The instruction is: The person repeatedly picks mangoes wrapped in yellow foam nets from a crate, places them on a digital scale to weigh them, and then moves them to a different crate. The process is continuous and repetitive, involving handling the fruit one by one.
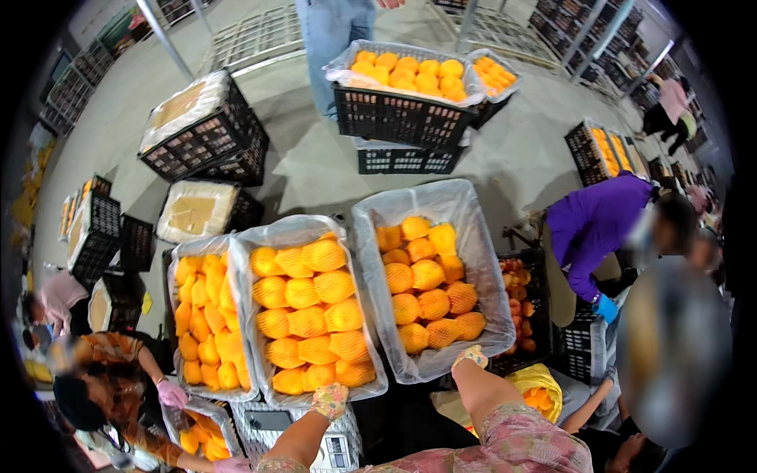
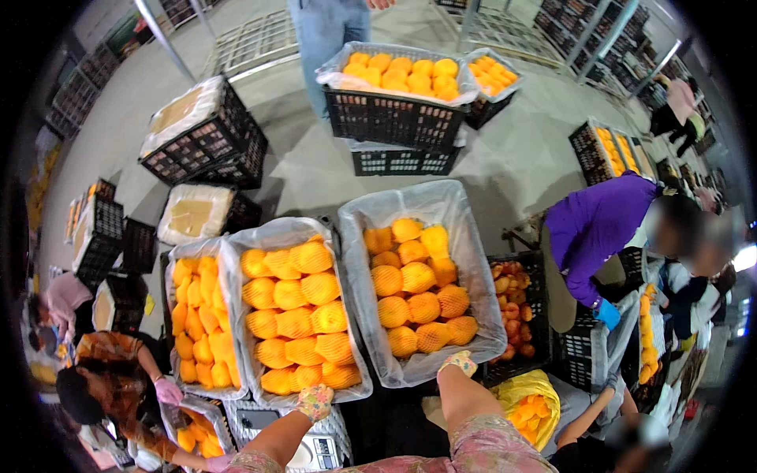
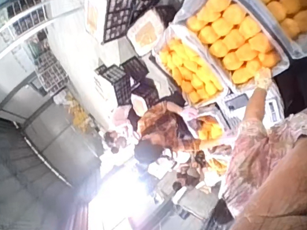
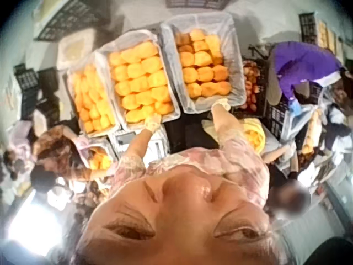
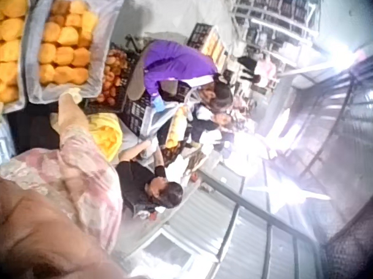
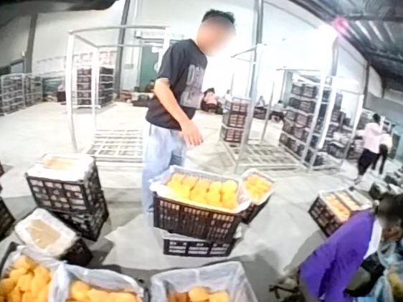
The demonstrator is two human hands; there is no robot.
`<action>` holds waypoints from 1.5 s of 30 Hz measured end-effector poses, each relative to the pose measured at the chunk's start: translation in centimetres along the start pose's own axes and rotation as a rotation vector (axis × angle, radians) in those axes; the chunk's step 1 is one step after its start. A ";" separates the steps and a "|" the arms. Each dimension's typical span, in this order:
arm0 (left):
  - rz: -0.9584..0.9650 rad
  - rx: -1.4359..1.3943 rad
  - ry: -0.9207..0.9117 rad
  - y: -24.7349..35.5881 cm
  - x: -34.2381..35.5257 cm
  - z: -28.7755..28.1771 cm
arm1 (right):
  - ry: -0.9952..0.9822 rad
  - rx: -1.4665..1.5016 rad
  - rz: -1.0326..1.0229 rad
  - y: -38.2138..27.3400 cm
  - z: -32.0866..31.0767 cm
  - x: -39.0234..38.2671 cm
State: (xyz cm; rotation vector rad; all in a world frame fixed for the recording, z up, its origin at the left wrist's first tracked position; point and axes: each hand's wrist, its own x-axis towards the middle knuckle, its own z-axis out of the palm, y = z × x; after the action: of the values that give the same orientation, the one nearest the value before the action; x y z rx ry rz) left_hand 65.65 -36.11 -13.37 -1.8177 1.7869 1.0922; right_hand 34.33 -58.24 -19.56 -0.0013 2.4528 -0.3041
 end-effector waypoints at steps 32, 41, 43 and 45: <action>-0.161 -0.031 -0.006 -0.2 -0.3 1.6 | 0.044 -0.010 -0.029 -0.6 0.3 -1.3; -0.165 0.021 -0.101 -0.2 -0.8 -0.4 | 0.025 -0.030 -0.035 -1.2 0.4 -1.8; -0.164 0.040 -0.073 -0.7 -0.4 0.7 | 0.027 -0.032 -0.035 -1.2 0.3 -1.8; -0.165 0.047 -0.045 -0.9 -0.4 1.4 | 0.030 -0.038 -0.035 -1.2 0.0 -1.8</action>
State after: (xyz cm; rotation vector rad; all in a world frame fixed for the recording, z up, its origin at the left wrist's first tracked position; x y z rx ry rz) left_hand 66.21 -34.67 -14.16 -1.8606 1.5923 1.0117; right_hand 35.67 -59.29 -18.13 -0.0560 2.4904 -0.2747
